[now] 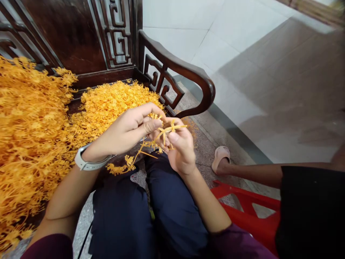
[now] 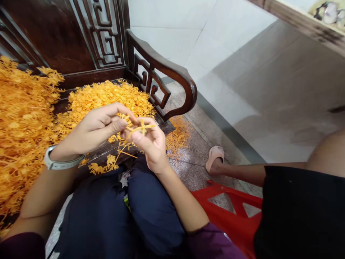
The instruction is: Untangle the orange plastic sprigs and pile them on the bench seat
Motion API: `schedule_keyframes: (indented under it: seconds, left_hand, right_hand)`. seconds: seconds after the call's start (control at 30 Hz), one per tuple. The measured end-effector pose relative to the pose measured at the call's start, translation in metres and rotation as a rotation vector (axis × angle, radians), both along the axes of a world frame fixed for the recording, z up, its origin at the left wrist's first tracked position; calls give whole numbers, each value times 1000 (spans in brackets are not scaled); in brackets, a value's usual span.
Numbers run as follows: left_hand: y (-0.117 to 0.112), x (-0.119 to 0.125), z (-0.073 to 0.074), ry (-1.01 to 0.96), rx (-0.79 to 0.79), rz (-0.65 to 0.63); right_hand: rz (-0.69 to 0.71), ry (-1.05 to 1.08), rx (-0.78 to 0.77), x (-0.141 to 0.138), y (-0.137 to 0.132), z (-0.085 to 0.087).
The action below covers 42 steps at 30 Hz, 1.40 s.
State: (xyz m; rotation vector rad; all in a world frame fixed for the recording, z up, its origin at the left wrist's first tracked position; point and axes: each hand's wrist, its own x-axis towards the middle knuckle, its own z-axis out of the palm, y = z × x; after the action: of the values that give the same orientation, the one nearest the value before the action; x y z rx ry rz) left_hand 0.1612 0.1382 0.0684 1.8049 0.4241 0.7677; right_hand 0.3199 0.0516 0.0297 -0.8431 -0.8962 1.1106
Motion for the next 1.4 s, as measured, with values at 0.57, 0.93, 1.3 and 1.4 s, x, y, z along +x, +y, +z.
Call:
schedule_keyframes:
  seconds: [0.57, 0.93, 1.3, 1.4]
  left_hand:
    - [-1, 6, 2, -1, 179, 231]
    - [33, -9, -8, -111, -48, 394]
    - [94, -50, -51, 541, 572, 832]
    - [78, -46, -37, 522, 543, 657]
  right_hand:
    - [11, -53, 71, 0, 3, -7]
    - [169, 59, 86, 2, 0, 2]
    - [94, 116, -16, 8, 3, 4]
    - [35, 153, -25, 10, 4, 3]
